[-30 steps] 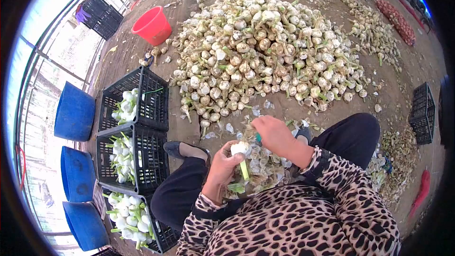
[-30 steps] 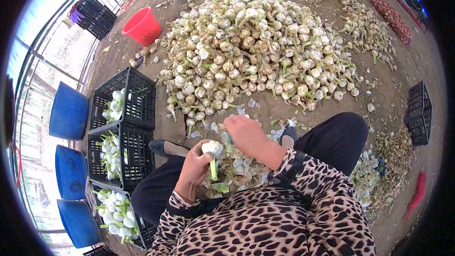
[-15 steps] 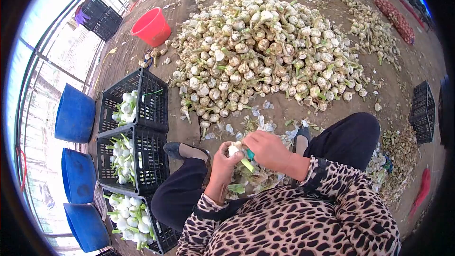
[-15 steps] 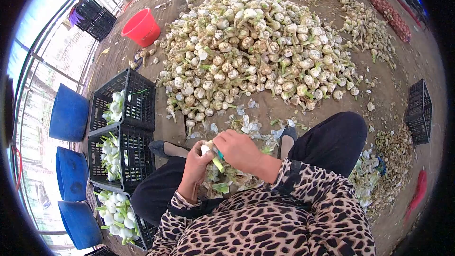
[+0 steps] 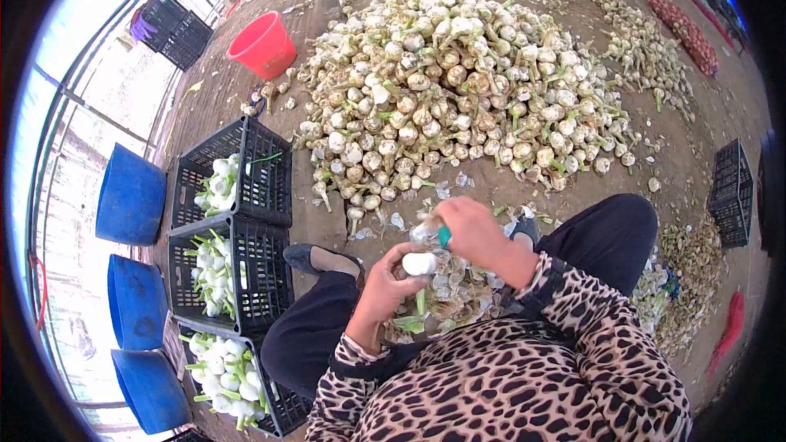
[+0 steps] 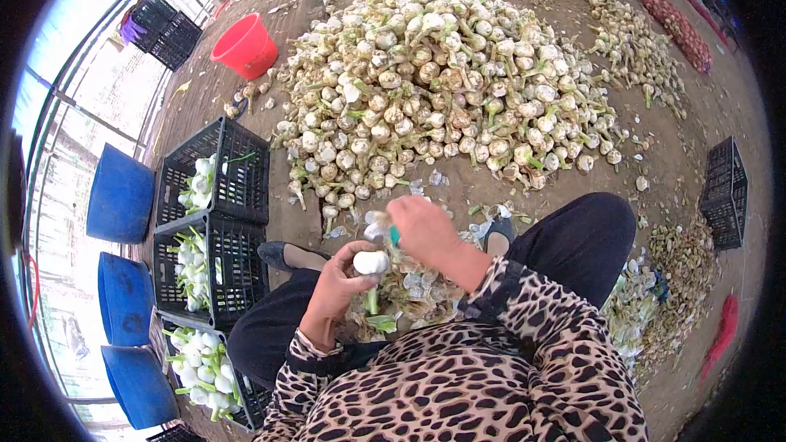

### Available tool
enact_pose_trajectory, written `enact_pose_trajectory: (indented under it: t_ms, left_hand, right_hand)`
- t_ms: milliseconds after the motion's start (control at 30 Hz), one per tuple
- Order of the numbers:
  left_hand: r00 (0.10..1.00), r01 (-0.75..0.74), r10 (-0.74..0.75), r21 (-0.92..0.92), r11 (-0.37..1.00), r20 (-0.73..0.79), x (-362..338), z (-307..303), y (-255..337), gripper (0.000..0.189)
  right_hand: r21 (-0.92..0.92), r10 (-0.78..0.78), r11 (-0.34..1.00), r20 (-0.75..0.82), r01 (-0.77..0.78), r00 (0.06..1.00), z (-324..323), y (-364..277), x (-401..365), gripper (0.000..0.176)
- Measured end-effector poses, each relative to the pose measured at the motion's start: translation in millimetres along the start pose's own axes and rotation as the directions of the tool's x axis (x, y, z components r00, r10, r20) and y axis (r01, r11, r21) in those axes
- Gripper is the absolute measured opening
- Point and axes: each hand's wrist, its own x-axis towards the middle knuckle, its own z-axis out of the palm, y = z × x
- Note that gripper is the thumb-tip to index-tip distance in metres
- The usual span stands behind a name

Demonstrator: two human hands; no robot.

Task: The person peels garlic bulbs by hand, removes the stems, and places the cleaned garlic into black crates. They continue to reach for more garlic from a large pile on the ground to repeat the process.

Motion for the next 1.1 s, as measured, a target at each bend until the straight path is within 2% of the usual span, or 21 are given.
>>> enact_pose_trajectory:
  t_ms: [67, 167, 267, 367, 400, 467, 500, 533, 567, 633, 667, 700, 733, 767, 833, 867, 900, 933, 967, 1000, 1100]
  left_hand:
    - [0.999, -0.035, 0.035, 0.016, 0.999, 0.029, 0.5, 0.1, -2.2, 0.057]
    - [0.991, -0.132, 0.132, -0.002, 0.991, -0.021, 3.9, -0.4, -3.8, 0.065]
    - [0.969, -0.216, 0.231, 0.148, 0.965, -0.092, 6.9, -0.3, -1.6, 0.067]
    - [0.936, -0.306, 0.318, 0.1, 0.947, -0.149, 12.0, -1.5, -9.0, 0.061]
    - [0.943, -0.256, 0.255, 0.024, 0.966, -0.213, 10.9, -4.6, -8.4, 0.059]
    - [0.937, -0.174, 0.121, -0.136, 0.975, -0.328, 7.8, -11.9, 1.0, 0.054]
    - [0.919, -0.22, 0.099, -0.288, 0.932, -0.381, 7.2, -25.0, 2.8, 0.052]
    - [0.836, -0.341, 0.113, -0.348, 0.873, -0.536, 8.1, -41.1, 7.0, 0.047]
    - [0.8, -0.487, 0.188, -0.432, 0.759, -0.57, 9.7, -75.9, 0.6, 0.039]
    - [0.601, -0.715, 0.261, -0.361, 0.599, -0.755, -11.5, -125.2, 30.6, 0.028]
    - [0.507, -0.851, 0.415, -0.363, 0.38, -0.755, -24.7, -144.3, 46.2, 0.032]
    - [0.504, -0.863, 0.405, -0.425, 0.273, -0.763, -42.0, -171.9, 58.4, 0.038]
    - [0.438, -0.895, 0.37, -0.355, 0.271, -0.819, -49.2, -177.7, 64.3, 0.042]
    - [0.331, -0.92, 0.212, -0.265, 0.289, -0.92, -40.7, -139.2, 87.0, 0.039]
    - [0.469, -0.8, 0.13, -0.358, 0.482, -0.873, -17.3, -134.9, 51.6, 0.03]
    - [0.639, -0.712, 0.183, -0.485, 0.507, -0.747, -9.1, -131.5, 28.1, 0.022]
    - [0.693, -0.658, 0.161, -0.524, 0.542, -0.703, 0.8, -113.3, 13.0, 0.019]
    - [0.692, -0.577, 0.064, -0.497, 0.648, -0.719, 9.5, -84.7, 10.8, 0.018]
    - [0.755, -0.495, 0.057, -0.51, 0.704, -0.653, 15.7, -72.4, -1.2, 0.021]
    - [0.787, -0.421, 0.005, -0.531, 0.735, -0.617, 18.2, -56.1, -1.5, 0.024]
    - [0.824, -0.254, -0.122, -0.552, 0.794, -0.554, 24.1, -38.5, -8.9, 0.03]
  right_hand:
    - [-0.135, 0.145, 0.982, 0.08, -0.134, 0.986, 3.3, 17.4, -1.5, 0.02]
    - [0.1, 0.12, 0.986, 0.145, -0.135, 0.982, -1.0, 16.9, -10.6, 0.03]
    - [0.433, 0.105, 0.885, 0.167, -0.169, 0.98, -12.9, 2.2, -8.8, 0.039]
    - [0.598, 0.127, 0.769, 0.204, -0.226, 0.971, -12.2, -19.5, -6.8, 0.032]
    - [0.491, 0.114, 0.839, 0.265, -0.235, 0.958, -8.5, -19.9, -7.4, 0.034]
    - [0.311, 0.021, 0.946, 0.219, -0.09, 0.975, 17.0, -7.7, -14.9, 0.035]
    - [0.21, -0.027, 0.978, 0.199, -0.015, 0.98, 28.8, -1.7, -17.6, 0.035]
    - [0.134, 0.016, 0.989, 0.278, -0.055, 0.96, 39.4, 2.7, -22.2, 0.034]
    - [0.101, -0.002, 0.994, 0.417, -0.044, 0.909, 48.8, 5.1, -27.5, 0.033]
    - [0.04, -0.013, 0.999, 0.668, -0.019, 0.744, 69.0, 9.6, -42.1, 0.031]
    - [0.073, -0.032, 0.997, 0.714, -0.029, 0.699, 81.4, 11.5, -50.1, 0.03]
    - [0.105, -0.053, 0.994, 0.756, -0.041, 0.652, 94.2, 13.9, -57.3, 0.03]
    - [0.134, -0.075, 0.989, 0.795, -0.055, 0.602, 103.3, 18.0, -59.7, 0.03]
    - [0.147, -0.075, 0.987, 0.786, -0.067, 0.614, 108.1, 22.7, -57.4, 0.028]
    - [0.174, -0.075, 0.98, 0.764, -0.093, 0.641, 119.3, 32.2, -49.1, 0.026]
    - [0.153, -0.014, 0.977, 0.74, -0.148, 0.672, 143.7, 45.7, -53.4, 0.024]
    - [0.105, 0.022, 0.982, 0.769, -0.159, 0.639, 156.6, 53.6, -51.0, 0.024]
    - [0.056, 0.058, 0.984, 0.796, -0.169, 0.603, 166.3, 60.1, -47.9, 0.024]
    - [0.005, 0.097, 0.984, 0.821, -0.177, 0.562, 173.4, 66.6, -44.4, 0.024]
    - [0.066, 0.032, 0.985, 0.83, -0.156, 0.557, 173.0, 76.5, -40.7, 0.022]
    - [-0.027, 0.111, 0.987, 0.829, -0.159, 0.547, 172.2, 96.6, -20.8, 0.02]
